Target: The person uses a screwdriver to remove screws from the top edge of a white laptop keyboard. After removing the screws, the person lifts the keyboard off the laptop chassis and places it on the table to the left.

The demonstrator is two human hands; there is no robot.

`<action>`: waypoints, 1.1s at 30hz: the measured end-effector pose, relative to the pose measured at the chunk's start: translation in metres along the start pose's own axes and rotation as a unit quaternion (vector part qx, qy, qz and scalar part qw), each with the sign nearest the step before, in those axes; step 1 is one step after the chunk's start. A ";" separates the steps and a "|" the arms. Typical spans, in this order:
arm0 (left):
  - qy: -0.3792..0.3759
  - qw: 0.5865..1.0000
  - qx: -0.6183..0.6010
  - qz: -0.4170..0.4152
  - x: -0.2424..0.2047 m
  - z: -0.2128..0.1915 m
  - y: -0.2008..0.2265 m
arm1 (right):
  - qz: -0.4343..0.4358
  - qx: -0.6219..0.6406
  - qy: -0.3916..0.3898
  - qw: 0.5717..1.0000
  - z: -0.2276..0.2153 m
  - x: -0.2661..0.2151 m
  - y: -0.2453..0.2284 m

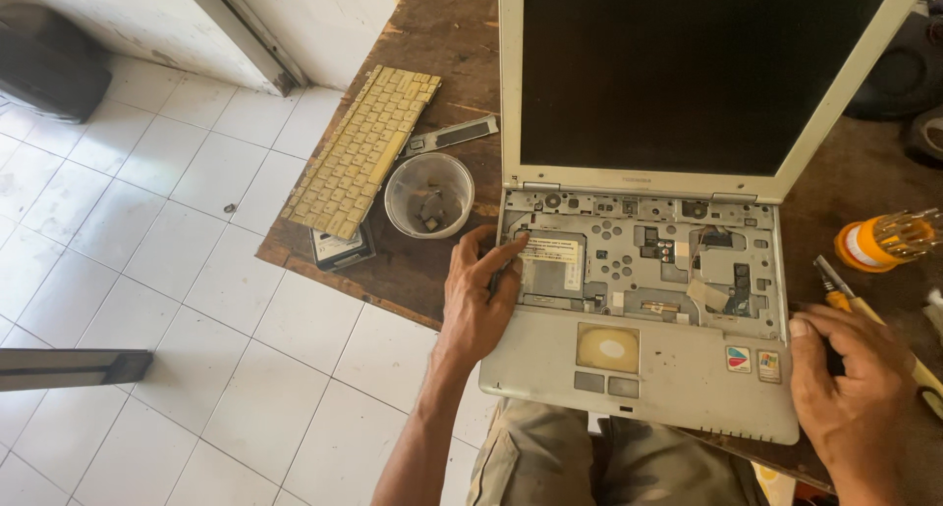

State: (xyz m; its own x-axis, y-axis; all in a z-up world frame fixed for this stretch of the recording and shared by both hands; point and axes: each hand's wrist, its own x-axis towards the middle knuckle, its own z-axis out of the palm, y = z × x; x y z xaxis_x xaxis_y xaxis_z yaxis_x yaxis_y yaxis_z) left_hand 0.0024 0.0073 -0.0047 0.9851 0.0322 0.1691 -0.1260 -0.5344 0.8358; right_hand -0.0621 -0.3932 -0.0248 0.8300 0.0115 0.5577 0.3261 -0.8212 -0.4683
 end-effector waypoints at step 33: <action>-0.100 0.974 0.201 0.016 0.012 0.001 0.042 | 0.021 -0.012 0.005 1.000 0.002 -0.002 0.006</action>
State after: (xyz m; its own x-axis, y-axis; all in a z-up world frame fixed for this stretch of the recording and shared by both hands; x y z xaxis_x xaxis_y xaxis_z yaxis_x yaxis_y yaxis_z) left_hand 0.0090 -0.0158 0.0315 0.9896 -0.1341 0.0522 -0.1405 -0.8209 0.5535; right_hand -0.0608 -0.3970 -0.0305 0.8385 -0.0284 0.5441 0.2801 -0.8340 -0.4753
